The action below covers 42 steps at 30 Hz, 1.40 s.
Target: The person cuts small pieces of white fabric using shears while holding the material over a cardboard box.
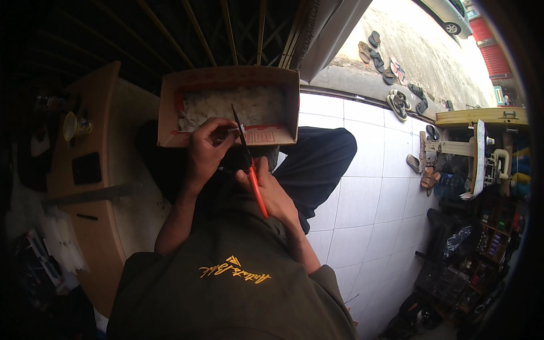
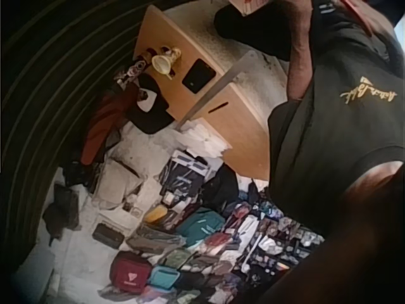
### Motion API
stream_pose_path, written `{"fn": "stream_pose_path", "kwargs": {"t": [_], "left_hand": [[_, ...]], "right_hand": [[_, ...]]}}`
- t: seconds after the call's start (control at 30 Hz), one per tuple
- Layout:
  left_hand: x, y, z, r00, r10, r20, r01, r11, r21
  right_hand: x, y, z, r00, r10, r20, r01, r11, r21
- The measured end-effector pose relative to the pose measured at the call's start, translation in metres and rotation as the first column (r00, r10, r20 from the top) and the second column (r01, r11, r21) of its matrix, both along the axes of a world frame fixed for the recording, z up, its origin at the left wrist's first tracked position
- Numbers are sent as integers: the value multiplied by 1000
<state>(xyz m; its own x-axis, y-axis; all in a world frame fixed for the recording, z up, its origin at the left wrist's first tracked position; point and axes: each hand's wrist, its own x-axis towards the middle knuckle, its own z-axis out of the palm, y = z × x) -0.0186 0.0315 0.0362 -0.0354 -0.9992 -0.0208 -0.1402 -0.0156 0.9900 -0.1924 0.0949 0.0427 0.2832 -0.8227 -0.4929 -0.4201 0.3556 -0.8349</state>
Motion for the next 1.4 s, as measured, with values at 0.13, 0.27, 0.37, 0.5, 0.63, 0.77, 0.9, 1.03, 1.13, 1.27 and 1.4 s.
{"fn": "stream_pose_path", "kwargs": {"t": [0.13,0.27,0.37,0.5,0.63,0.77,0.9,1.03,1.13,1.27,1.4], "left_hand": [[4,-2,-4,986,-63,-152,68,997,22],[7,-4,-2,983,-93,-157,98,995,29],[8,-4,5,986,-95,-136,103,993,56],[8,-4,3,991,-96,-95,96,995,5],[8,-5,8,995,-88,-41,88,996,2],[10,-5,6,995,-74,-73,79,995,67],[9,-4,3,992,-70,-100,76,996,49],[9,-4,1,991,-62,-121,70,996,57],[12,-4,-2,996,-71,-62,73,997,35],[11,-4,-7,986,-26,-165,36,997,63],[9,-5,-7,966,45,-256,-31,998,59]], "right_hand": [[-1,0,-1,1000,11,2,-11,1000,4],[0,-1,5,1000,14,-26,-14,1000,18],[0,0,2,1000,4,-20,-4,1000,10],[0,0,1,1000,-5,3,5,1000,-6],[0,1,-2,1000,-21,9,21,1000,6],[-1,0,-2,998,-42,44,41,999,29],[-2,-2,0,999,-43,11,42,999,21],[-2,-6,8,999,-27,-47,29,999,46],[-1,-8,15,998,-6,-67,11,997,80],[-4,1,-4,999,-52,12,51,997,62],[-2,6,-9,1000,14,14,-14,1000,-24]]}}
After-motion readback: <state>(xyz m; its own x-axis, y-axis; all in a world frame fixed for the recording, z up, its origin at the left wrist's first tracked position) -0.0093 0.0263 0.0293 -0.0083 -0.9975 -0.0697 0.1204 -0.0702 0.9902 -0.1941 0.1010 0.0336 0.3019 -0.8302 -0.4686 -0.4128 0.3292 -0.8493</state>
